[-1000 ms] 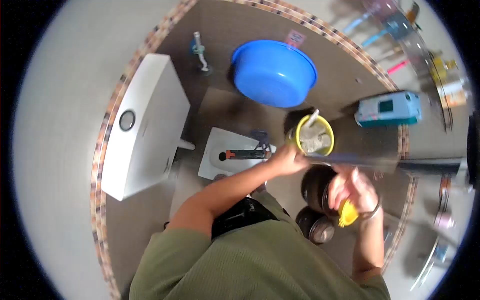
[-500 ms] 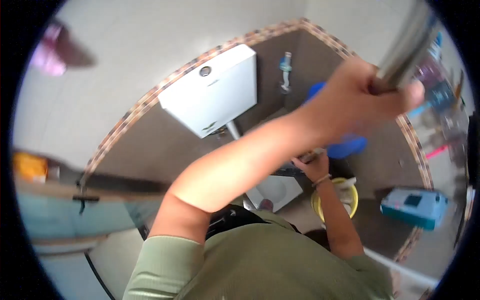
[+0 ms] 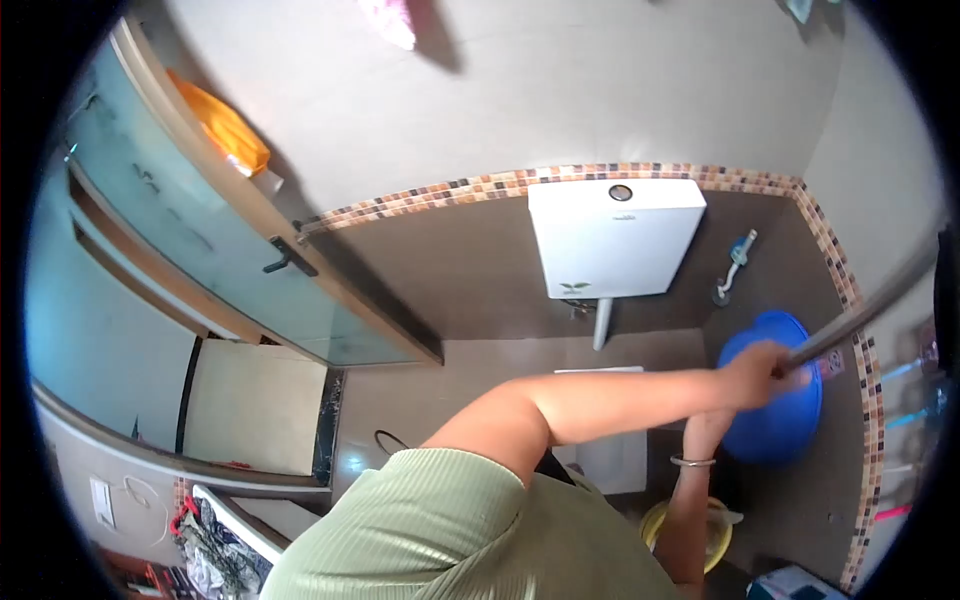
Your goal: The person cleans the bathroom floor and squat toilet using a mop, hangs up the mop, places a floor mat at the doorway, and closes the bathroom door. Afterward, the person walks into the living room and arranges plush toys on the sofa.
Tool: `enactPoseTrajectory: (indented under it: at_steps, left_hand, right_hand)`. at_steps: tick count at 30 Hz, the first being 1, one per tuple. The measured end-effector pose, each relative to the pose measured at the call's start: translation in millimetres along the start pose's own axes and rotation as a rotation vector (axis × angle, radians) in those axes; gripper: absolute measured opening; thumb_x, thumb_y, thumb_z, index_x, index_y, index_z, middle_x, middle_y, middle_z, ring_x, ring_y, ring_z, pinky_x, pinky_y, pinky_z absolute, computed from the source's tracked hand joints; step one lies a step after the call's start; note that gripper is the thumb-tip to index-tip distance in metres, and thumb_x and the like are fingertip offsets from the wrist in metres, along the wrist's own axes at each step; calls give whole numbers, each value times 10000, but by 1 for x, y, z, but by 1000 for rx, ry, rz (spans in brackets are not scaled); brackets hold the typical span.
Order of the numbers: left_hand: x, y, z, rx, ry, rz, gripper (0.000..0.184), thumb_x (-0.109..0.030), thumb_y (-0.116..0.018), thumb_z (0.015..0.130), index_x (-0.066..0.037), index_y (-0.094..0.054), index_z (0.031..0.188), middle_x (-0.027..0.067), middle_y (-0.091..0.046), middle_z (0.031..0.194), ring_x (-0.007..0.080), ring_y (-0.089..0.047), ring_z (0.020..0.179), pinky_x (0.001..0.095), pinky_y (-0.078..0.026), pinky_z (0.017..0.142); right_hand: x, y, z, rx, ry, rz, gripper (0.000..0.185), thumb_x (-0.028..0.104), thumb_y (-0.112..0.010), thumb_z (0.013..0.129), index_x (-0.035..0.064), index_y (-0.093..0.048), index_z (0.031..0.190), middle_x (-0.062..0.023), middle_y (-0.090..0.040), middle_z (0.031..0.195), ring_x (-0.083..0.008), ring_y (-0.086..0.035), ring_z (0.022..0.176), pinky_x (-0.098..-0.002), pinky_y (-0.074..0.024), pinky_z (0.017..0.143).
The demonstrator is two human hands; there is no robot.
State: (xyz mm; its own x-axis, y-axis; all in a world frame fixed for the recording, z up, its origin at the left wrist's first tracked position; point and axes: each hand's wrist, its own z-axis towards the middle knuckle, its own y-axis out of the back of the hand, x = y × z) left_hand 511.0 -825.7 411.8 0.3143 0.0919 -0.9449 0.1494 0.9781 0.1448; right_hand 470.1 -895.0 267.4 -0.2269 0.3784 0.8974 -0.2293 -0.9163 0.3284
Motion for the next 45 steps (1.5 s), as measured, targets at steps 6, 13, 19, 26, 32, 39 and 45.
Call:
enactPoseTrajectory:
  at_steps: [6,13,19,26,32,39,45]
  left_hand:
    - [-15,128,-66,306,-295,776,677,-362,-704,710,-22,-425,1225,209,-455,1217,342,-480,1112,418,-400,853]
    - [-27,442,-192,341,881,2037,667,-587,-617,721,-171,-492,1227,83,-485,1209,250,-459,1157,496,-396,866]
    - [-106,631,-297,-359,1147,2341,732,-418,-656,739,-126,-363,1342,79,-310,1408,245,-254,1318,558,-212,1007]
    - [-92,725,-332,-59,1089,2454,490,-475,-581,761,-125,-628,1101,43,-548,1197,228,-385,1230,519,-67,1067]
    - [-96,706,-355,-25,859,2548,446,-401,-441,828,-76,-640,1061,44,-595,1118,232,-440,1167,506,-83,1082]
    - [-147,634,-455,-240,345,2265,341,-378,-592,762,-47,-596,842,84,-570,945,248,-469,1062,443,-199,1067]
    - [-217,572,-552,-1058,-446,2352,752,-468,-725,663,-125,-404,1250,119,-385,1266,270,-400,1141,474,-345,895]
  right_hand:
    - [-62,-19,10,140,-33,391,220,195,-502,916,8,-474,1029,-88,-517,979,-188,-518,940,-336,-411,868]
    - [-52,-20,17,-161,-360,482,377,272,-540,907,154,-363,596,59,-265,483,-47,-239,412,-237,-221,394]
    - [88,-79,2,115,-175,588,317,238,-534,911,147,-371,655,69,-304,462,-27,-265,372,-211,-254,366]
    - [260,-194,-31,715,6,599,267,212,-500,927,96,-412,704,38,-341,474,-55,-305,358,-237,-385,403]
    - [359,-304,-61,1069,117,531,338,247,-484,933,73,-412,653,19,-383,470,-69,-373,364,-252,-455,450]
    - [388,-442,-94,1300,124,586,333,272,-528,912,52,-481,666,15,-453,534,-52,-429,418,-240,-469,486]
    - [435,-546,-151,1469,74,682,314,281,-561,893,65,-492,675,15,-492,560,-41,-435,423,-207,-404,425]
